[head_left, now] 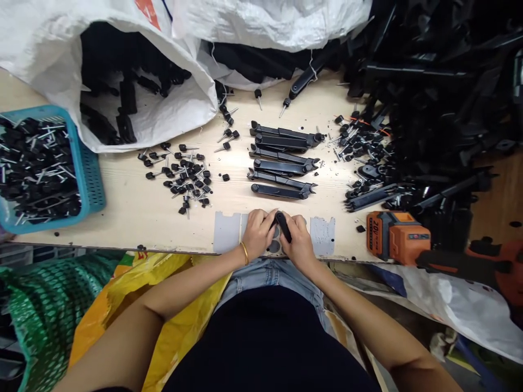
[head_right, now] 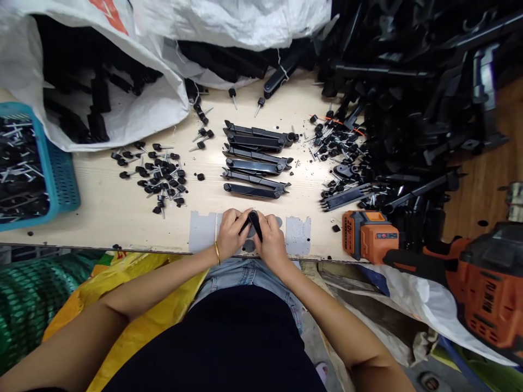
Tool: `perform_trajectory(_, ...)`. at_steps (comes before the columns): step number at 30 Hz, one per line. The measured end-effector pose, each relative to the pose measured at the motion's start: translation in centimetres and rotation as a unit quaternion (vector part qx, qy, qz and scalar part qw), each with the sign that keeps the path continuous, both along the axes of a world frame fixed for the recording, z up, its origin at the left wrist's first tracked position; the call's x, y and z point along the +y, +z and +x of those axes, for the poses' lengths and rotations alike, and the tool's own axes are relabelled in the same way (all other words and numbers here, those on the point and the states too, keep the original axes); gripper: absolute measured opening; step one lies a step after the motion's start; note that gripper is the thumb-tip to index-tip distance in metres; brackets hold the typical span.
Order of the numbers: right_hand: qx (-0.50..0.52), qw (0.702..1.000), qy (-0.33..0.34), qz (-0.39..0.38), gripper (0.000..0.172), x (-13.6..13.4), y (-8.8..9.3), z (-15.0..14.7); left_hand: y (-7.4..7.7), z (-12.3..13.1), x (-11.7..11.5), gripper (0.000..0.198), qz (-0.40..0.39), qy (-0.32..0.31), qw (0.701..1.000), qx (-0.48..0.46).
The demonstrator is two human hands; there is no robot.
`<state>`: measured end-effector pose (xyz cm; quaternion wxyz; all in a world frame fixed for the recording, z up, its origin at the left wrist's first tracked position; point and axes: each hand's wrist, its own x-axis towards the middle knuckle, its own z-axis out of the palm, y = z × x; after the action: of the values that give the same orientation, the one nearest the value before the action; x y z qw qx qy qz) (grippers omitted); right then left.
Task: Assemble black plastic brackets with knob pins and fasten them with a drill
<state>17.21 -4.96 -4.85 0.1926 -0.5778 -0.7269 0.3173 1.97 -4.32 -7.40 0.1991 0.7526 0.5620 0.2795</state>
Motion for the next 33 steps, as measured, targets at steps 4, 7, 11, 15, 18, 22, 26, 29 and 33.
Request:
perform_trajectory(4, 0.007, 1.000, -0.013, 0.004, 0.054, 0.0, 0.3, -0.3, -0.1, 0.2, 0.0, 0.035, -0.002, -0.016, 1.000, -0.013)
perform_trajectory(7, 0.054, 0.998, 0.020, -0.038, 0.043, 1.1, 1.2, 0.7, 0.3, -0.2, -0.1, 0.035, -0.017, -0.008, 1.000, -0.010)
perform_trajectory(11, 0.032, 0.997, -0.071, 0.026, 0.024, 6.4, 3.3, 5.3, 1.2, -2.0, -1.2, 0.044, 0.004, 0.127, 0.992, 0.022)
perform_trajectory(15, -0.164, 0.933, -0.248, 0.203, 0.036, 15.5, 5.3, 10.7, 2.1, -3.7, -2.4, 0.061, 0.038, 0.084, 0.992, 0.084)
perform_trajectory(18, -0.285, 0.896, -0.288, 0.180, 0.040, 22.0, 6.7, 12.5, 2.6, -3.8, -2.0, 0.059, 0.040, -0.021, 0.989, 0.140)
perform_trajectory(22, -0.355, 0.903, -0.225, 0.092, 0.033, 26.6, 9.0, 12.7, 3.6, -3.0, -0.5, 0.037, 0.036, -0.019, 0.983, 0.180)
perform_trajectory(26, -0.354, 0.891, -0.264, 0.102, 0.033, 27.0, 11.8, 13.1, 4.0, -2.5, 0.3, 0.025, 0.027, -0.059, 0.982, 0.178)
perform_trajectory(29, -0.344, 0.885, -0.283, 0.131, 0.036, 26.5, 13.3, 13.4, 3.4, -2.3, 0.3, 0.029, 0.032, -0.084, 0.982, 0.165)
perform_trajectory(33, -0.364, 0.909, -0.150, 0.136, 0.031, 27.5, 12.6, 13.1, 2.4, -2.2, 0.1, 0.030, 0.047, -0.067, 0.986, 0.149)
